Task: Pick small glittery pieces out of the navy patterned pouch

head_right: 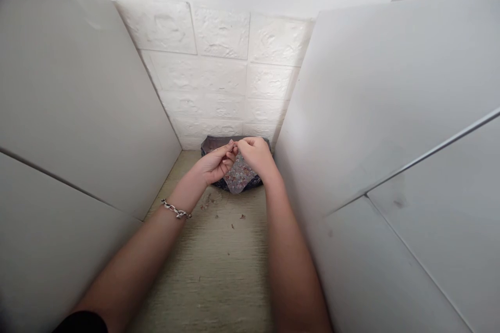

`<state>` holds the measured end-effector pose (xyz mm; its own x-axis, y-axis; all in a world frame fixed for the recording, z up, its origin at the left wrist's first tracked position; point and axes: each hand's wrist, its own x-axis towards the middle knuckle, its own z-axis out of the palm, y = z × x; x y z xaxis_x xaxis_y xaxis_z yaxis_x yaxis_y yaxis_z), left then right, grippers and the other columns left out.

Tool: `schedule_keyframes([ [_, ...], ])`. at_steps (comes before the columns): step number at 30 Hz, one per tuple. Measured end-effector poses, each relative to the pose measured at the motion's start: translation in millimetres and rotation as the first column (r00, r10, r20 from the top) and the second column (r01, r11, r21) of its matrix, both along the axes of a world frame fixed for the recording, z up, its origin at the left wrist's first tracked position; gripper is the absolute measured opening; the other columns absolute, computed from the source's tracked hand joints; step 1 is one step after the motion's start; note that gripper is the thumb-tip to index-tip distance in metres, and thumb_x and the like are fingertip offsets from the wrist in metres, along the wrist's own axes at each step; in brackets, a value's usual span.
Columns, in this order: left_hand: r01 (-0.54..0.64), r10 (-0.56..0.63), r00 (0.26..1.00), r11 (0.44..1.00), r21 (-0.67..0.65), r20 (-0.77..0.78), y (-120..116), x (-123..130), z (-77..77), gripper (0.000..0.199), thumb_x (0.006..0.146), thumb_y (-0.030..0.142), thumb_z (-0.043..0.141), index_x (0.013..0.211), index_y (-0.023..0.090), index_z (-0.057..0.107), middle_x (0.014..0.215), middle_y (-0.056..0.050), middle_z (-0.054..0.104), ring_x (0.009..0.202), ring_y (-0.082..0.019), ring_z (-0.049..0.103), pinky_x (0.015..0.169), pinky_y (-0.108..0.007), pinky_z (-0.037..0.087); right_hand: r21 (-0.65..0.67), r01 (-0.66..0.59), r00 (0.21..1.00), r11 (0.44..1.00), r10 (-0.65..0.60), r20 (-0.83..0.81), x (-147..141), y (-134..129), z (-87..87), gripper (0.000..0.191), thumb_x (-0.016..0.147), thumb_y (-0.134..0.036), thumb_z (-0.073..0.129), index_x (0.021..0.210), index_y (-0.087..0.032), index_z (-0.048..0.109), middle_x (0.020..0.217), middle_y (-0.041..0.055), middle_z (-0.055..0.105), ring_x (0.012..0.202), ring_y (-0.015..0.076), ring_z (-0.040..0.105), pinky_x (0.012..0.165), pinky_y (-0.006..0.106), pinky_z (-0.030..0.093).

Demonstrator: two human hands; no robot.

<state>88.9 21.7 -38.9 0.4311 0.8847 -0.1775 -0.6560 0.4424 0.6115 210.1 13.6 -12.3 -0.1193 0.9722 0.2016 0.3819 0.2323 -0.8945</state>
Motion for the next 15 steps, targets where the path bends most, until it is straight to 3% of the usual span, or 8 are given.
schedule_keyframes([
  [15, 0.017, -0.016, 0.999, 1.000, 0.015, -0.030, -0.7, 1.3, 0.9, 0.011, 0.074, 0.015, 0.053, 0.067, 0.007, 0.056, 0.058, 0.001, 0.051, 0.041, 0.002, 0.043, 0.033, -0.007, 0.028, 0.007, -0.015, 1.000, 1.000, 0.015, 0.011, 0.3, 1.2, -1.5, 0.020, 0.064, -0.027, 0.036, 0.048, -0.016, 0.036, 0.049, -0.0037, 0.025, 0.047, 0.0051, 0.021, 0.044, 0.020, 0.017],
])
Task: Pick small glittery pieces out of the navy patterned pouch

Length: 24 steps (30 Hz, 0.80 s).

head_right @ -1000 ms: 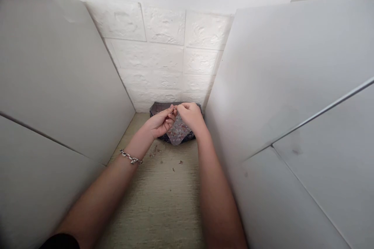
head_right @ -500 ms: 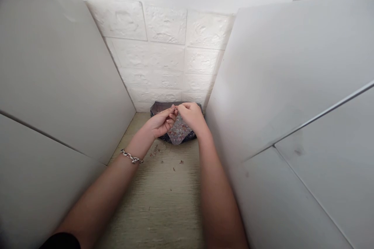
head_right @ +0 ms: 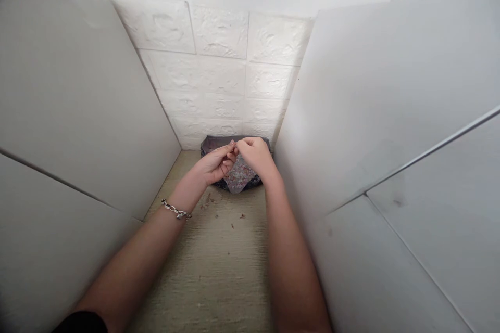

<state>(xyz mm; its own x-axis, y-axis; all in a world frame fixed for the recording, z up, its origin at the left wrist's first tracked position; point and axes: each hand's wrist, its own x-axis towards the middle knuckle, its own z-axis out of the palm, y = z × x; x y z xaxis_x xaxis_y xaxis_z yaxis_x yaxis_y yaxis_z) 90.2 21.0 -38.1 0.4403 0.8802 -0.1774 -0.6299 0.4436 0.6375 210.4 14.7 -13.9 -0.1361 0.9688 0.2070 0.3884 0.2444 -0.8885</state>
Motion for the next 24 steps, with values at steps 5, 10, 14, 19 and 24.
schedule_keyframes([
  [5, 0.001, -0.001, 1.000, 1.000, 0.003, -0.008, 0.1, -1.3, 0.4, 0.012, 0.075, 0.016, 0.053, 0.068, 0.008, 0.056, 0.060, 0.000, 0.051, 0.042, 0.002, 0.043, 0.033, -0.007, 0.027, 0.000, 0.014, 1.000, 1.000, -0.014, 0.013, 0.4, 0.0, -0.1, 0.019, 0.064, -0.027, 0.035, 0.048, -0.016, 0.035, 0.049, -0.0038, 0.024, 0.047, 0.0052, 0.021, 0.044, 0.020, 0.016],
  [10, -0.004, 0.004, 1.000, 1.000, 0.009, -0.015, 0.4, -0.8, -0.4, 0.011, 0.074, 0.016, 0.054, 0.067, 0.008, 0.055, 0.059, 0.001, 0.050, 0.042, 0.002, 0.043, 0.033, -0.007, 0.027, -0.007, 0.002, 0.999, 1.000, -0.002, 0.034, 0.2, 1.2, -0.9, 0.021, 0.064, -0.028, 0.035, 0.048, -0.015, 0.039, 0.048, -0.0037, 0.026, 0.047, 0.0053, 0.024, 0.046, 0.020, 0.018],
  [14, -0.020, 0.021, 0.999, 1.000, 0.008, -0.042, -0.9, 0.2, 1.0, 0.010, 0.072, 0.016, 0.056, 0.066, 0.008, 0.054, 0.058, 0.001, 0.050, 0.042, 0.002, 0.042, 0.034, -0.008, 0.026, -0.008, 0.009, 0.997, 1.000, -0.008, 0.072, 0.4, 1.6, -1.1, 0.021, 0.065, -0.029, 0.036, 0.050, -0.015, 0.042, 0.049, -0.0037, 0.029, 0.048, 0.0055, 0.026, 0.046, 0.020, 0.020],
  [19, -0.080, 0.081, 0.990, 0.997, 0.012, -0.114, -1.4, 0.7, 3.2, 0.013, 0.070, 0.016, 0.058, 0.062, 0.008, 0.053, 0.051, 0.002, 0.046, 0.039, 0.002, 0.039, 0.032, -0.009, 0.021, 0.032, 0.021, 0.978, 0.999, -0.027, 0.207, -1.1, 1.2, -1.4, 0.024, 0.066, -0.031, 0.036, 0.055, -0.015, 0.049, 0.050, -0.0032, 0.033, 0.049, 0.0066, 0.029, 0.048, 0.021, 0.023],
  [24, -0.109, 0.133, 0.958, 0.988, 0.107, -0.254, 1.7, 0.6, -2.2, 0.025, 0.066, 0.028, 0.062, 0.055, 0.009, 0.050, 0.045, 0.004, 0.040, 0.035, 0.001, 0.032, 0.031, -0.012, 0.014, 0.092, 0.002, 0.959, 0.996, -0.028, 0.284, -3.2, 1.1, -4.0, 0.026, 0.068, -0.032, 0.035, 0.052, -0.015, 0.045, 0.049, -0.0027, 0.038, 0.049, 0.0068, 0.031, 0.048, 0.021, 0.023],
])
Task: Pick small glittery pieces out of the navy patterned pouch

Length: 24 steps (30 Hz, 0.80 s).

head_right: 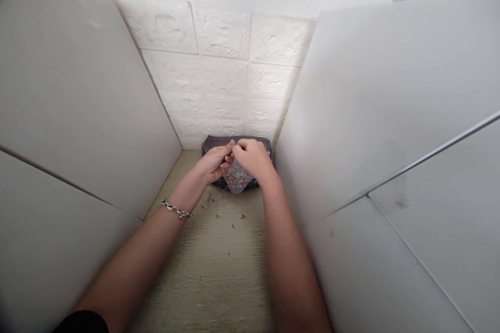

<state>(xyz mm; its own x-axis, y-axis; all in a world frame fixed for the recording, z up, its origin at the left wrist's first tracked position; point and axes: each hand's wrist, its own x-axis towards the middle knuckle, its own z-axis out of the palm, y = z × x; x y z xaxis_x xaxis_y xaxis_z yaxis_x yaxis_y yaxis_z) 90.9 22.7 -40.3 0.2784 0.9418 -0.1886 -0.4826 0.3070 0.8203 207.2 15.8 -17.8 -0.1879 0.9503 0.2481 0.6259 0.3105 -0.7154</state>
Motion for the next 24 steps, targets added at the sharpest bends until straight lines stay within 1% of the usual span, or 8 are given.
schedule_keyframes([
  [5, -0.009, 0.035, 0.979, 0.991, 0.130, -0.200, -0.5, -0.4, -2.1, 0.036, 0.068, 0.038, 0.058, 0.047, 0.012, 0.042, 0.039, 0.004, 0.036, 0.031, 0.000, 0.024, 0.032, -0.016, 0.012, 0.039, 0.013, 1.000, 0.999, -0.014, 0.021, 0.8, 0.2, -3.9, 0.024, 0.070, -0.033, 0.037, 0.057, -0.015, 0.048, 0.055, -0.0018, 0.047, 0.053, 0.0073, 0.036, 0.051, 0.020, 0.026],
  [8, -0.023, 0.056, 0.977, 0.987, 0.157, -0.208, 0.6, -2.1, -2.5, 0.036, 0.068, 0.038, 0.058, 0.048, 0.013, 0.042, 0.040, 0.004, 0.036, 0.031, 0.000, 0.024, 0.033, -0.017, 0.011, 0.039, 0.019, 1.000, 0.999, -0.019, -0.011, 1.0, -0.7, -3.6, 0.025, 0.071, -0.036, 0.040, 0.073, -0.017, 0.055, 0.059, -0.0018, 0.052, 0.053, 0.0074, 0.038, 0.053, 0.020, 0.028],
  [10, -0.018, 0.050, 0.975, 0.989, 0.147, -0.216, 2.3, -3.9, -3.7, 0.034, 0.068, 0.039, 0.058, 0.051, 0.013, 0.043, 0.041, 0.005, 0.036, 0.031, 0.000, 0.023, 0.033, -0.017, 0.010, 0.027, -0.010, 0.999, 1.000, 0.011, -0.034, 0.8, -1.0, -2.2, 0.028, 0.070, -0.038, 0.042, 0.079, -0.018, 0.058, 0.061, -0.0015, 0.054, 0.054, 0.0074, 0.039, 0.054, 0.020, 0.029],
  [12, -0.008, 0.040, 0.969, 0.991, 0.134, -0.242, 3.9, -5.5, -5.2, 0.034, 0.067, 0.041, 0.058, 0.052, 0.013, 0.044, 0.041, 0.005, 0.036, 0.030, 0.000, 0.022, 0.032, -0.017, 0.009, 0.004, -0.043, 0.998, 0.999, 0.044, -0.047, 0.7, -0.9, -1.0, 0.028, 0.069, -0.038, 0.044, 0.075, -0.017, 0.061, 0.062, -0.0007, 0.055, 0.056, 0.0076, 0.041, 0.056, 0.020, 0.030],
  [14, -0.010, 0.043, 0.965, 0.992, 0.128, -0.258, 4.6, -6.7, -6.1, 0.035, 0.066, 0.042, 0.058, 0.052, 0.013, 0.046, 0.041, 0.005, 0.037, 0.029, 0.000, 0.023, 0.031, -0.017, 0.009, -0.018, -0.040, 0.998, 0.999, 0.039, -0.057, 0.9, -0.2, -1.1, 0.026, 0.067, -0.036, 0.044, 0.067, -0.015, 0.059, 0.061, -0.0006, 0.053, 0.056, 0.0077, 0.041, 0.055, 0.020, 0.030],
  [17, -0.036, 0.060, 0.971, 0.994, 0.104, -0.232, 4.5, -7.6, -5.9, 0.033, 0.065, 0.040, 0.060, 0.054, 0.011, 0.049, 0.042, 0.004, 0.038, 0.030, 0.000, 0.025, 0.030, -0.015, 0.010, -0.023, 0.016, 0.996, 1.000, -0.018, -0.086, 1.9, 2.2, -4.1, 0.020, 0.067, -0.030, 0.038, 0.057, -0.016, 0.048, 0.054, -0.0028, 0.044, 0.053, 0.0070, 0.035, 0.050, 0.020, 0.027],
  [19, -0.050, 0.063, 0.979, 0.996, 0.074, -0.192, 4.3, -7.8, -5.1, 0.032, 0.064, 0.039, 0.061, 0.055, 0.010, 0.050, 0.043, 0.004, 0.038, 0.030, 0.001, 0.026, 0.030, -0.014, 0.010, -0.071, 0.016, 0.991, 0.997, -0.025, -0.134, 2.5, 4.2, -7.1, 0.016, 0.066, -0.025, 0.033, 0.054, -0.016, 0.039, 0.052, -0.0034, 0.036, 0.050, 0.0065, 0.031, 0.047, 0.020, 0.024],
  [24, -0.025, 0.025, 1.000, 0.999, -0.030, -0.016, 3.7, -5.7, -3.7, 0.028, 0.066, 0.033, 0.061, 0.057, 0.009, 0.052, 0.046, 0.004, 0.040, 0.032, 0.002, 0.029, 0.029, -0.011, 0.013, -0.258, -0.097, 0.938, 0.961, 0.002, -0.345, 2.0, 6.4, -9.8, 0.017, 0.066, -0.028, 0.037, 0.055, -0.018, 0.030, 0.049, -0.0056, 0.024, 0.041, 0.0043, 0.019, 0.040, 0.021, 0.015],
])
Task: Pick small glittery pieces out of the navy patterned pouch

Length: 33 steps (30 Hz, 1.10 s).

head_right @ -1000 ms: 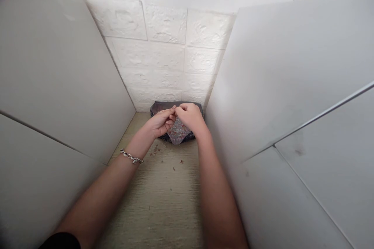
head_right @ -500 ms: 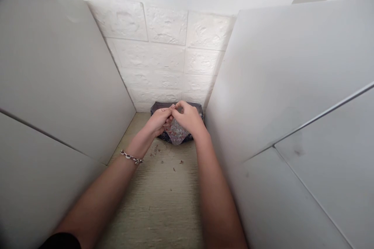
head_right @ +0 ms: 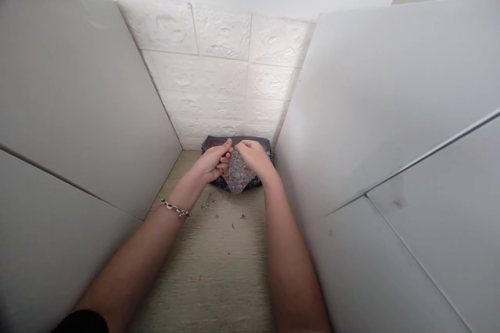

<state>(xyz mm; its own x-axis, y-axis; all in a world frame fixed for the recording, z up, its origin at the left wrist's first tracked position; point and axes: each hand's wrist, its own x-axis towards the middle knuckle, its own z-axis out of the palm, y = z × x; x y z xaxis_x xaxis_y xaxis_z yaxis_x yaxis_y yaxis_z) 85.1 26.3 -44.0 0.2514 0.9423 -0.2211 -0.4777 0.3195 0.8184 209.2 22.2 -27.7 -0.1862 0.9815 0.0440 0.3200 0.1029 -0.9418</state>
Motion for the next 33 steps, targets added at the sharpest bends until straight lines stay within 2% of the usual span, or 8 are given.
schedule_keyframes([
  [3, 0.004, 0.008, 0.986, 0.998, -0.069, 0.167, 0, 2, 0.7, 0.024, 0.074, 0.030, 0.054, 0.062, 0.008, 0.053, 0.048, 0.003, 0.042, 0.034, 0.002, 0.033, 0.029, -0.009, 0.018, -0.106, -0.018, 0.973, 0.994, -0.007, -0.229, 1, -2, 6.1, 0.016, 0.067, -0.032, 0.042, 0.061, -0.019, 0.035, 0.048, -0.0074, 0.020, 0.038, 0.0036, 0.014, 0.037, 0.021, 0.011],
  [6, -0.017, 0.066, 0.948, 0.987, -0.159, 0.312, 2, 2, 0.7, 0.019, 0.080, 0.017, 0.040, 0.073, 0.006, 0.054, 0.053, -0.002, 0.048, 0.041, -0.001, 0.043, 0.035, -0.009, 0.032, -0.093, -0.005, 0.883, 0.996, -0.039, -0.467, 3, -7, 17.4, 0.013, 0.067, -0.032, 0.043, 0.068, -0.020, 0.038, 0.049, -0.0078, 0.020, 0.037, 0.0037, 0.015, 0.035, 0.020, 0.012],
  [11, -0.185, 0.288, 0.866, 0.944, -0.274, 0.410, 6, 2, -1.8, 0.029, 0.071, -0.006, 0.030, 0.089, 0.004, 0.050, 0.065, -0.006, 0.055, 0.057, -0.006, 0.055, 0.054, -0.012, 0.048, 0.048, 0.156, 0.796, 0.987, -0.097, -0.597, 8, -14, 34.5, 0.017, 0.067, -0.035, 0.044, 0.070, -0.019, 0.038, 0.060, -0.0045, 0.037, 0.045, 0.0035, 0.035, 0.043, 0.017, 0.032],
  [14, -0.216, 0.324, 0.854, 0.932, -0.290, 0.406, 6, 3, -0.6, 0.032, 0.071, -0.008, 0.031, 0.093, 0.005, 0.050, 0.068, -0.006, 0.057, 0.063, -0.008, 0.058, 0.059, -0.013, 0.050, 0.097, 0.235, 0.817, 0.967, -0.142, -0.558, 8, -15, 37.3, 0.020, 0.067, -0.038, 0.045, 0.072, -0.019, 0.040, 0.073, -0.0010, 0.047, 0.059, 0.0047, 0.046, 0.057, 0.018, 0.041],
  [18, -0.170, 0.282, 0.878, 0.940, -0.297, 0.388, 2, 3, 4.6, 0.017, 0.078, 0.000, 0.036, 0.083, 0.008, 0.051, 0.064, -0.004, 0.056, 0.054, -0.004, 0.056, 0.046, -0.008, 0.045, 0.134, 0.254, 0.839, 0.958, -0.150, -0.523, 8, -15, 36.3, 0.022, 0.069, -0.041, 0.046, 0.074, -0.019, 0.042, 0.080, 0.0005, 0.051, 0.067, 0.0061, 0.051, 0.061, 0.019, 0.042],
  [23, -0.046, 0.127, 0.902, 0.979, -0.199, 0.413, 1, 1, 4.1, 0.013, 0.081, 0.015, 0.041, 0.076, 0.009, 0.051, 0.049, 0.003, 0.043, 0.035, 0.001, 0.037, 0.030, -0.007, 0.026, 0.163, 0.269, 0.863, 0.949, -0.163, -0.478, 6, -16, 34.7, 0.025, 0.071, -0.043, 0.046, 0.080, -0.020, 0.051, 0.057, -0.0044, 0.041, 0.045, 0.0041, 0.038, 0.047, 0.019, 0.035],
  [27, -0.025, 0.086, 0.926, 0.985, -0.169, 0.369, 2, 1, 2.7, 0.019, 0.082, 0.012, 0.035, 0.084, 0.005, 0.053, 0.052, 0.000, 0.046, 0.042, -0.002, 0.043, 0.038, -0.009, 0.035, 0.261, 0.324, 0.917, 0.909, -0.234, -0.324, 7, -12, 30.2, 0.026, 0.069, -0.039, 0.050, 0.080, -0.017, 0.059, 0.059, -0.0021, 0.050, 0.053, 0.0064, 0.045, 0.051, 0.020, 0.036],
  [33, -0.020, 0.035, 0.949, 0.998, -0.051, 0.312, 0, 3, 4.7, 0.018, 0.073, -0.004, 0.040, 0.081, 0.002, 0.054, 0.068, -0.006, 0.058, 0.053, -0.002, 0.052, 0.053, -0.009, 0.045, 0.365, 0.254, 0.948, 0.896, -0.305, 0.090, 9, -6, 19.4, 0.024, 0.067, -0.033, 0.050, 0.077, -0.018, 0.066, 0.078, 0.0041, 0.064, 0.071, 0.0145, 0.054, 0.066, 0.028, 0.040],
])
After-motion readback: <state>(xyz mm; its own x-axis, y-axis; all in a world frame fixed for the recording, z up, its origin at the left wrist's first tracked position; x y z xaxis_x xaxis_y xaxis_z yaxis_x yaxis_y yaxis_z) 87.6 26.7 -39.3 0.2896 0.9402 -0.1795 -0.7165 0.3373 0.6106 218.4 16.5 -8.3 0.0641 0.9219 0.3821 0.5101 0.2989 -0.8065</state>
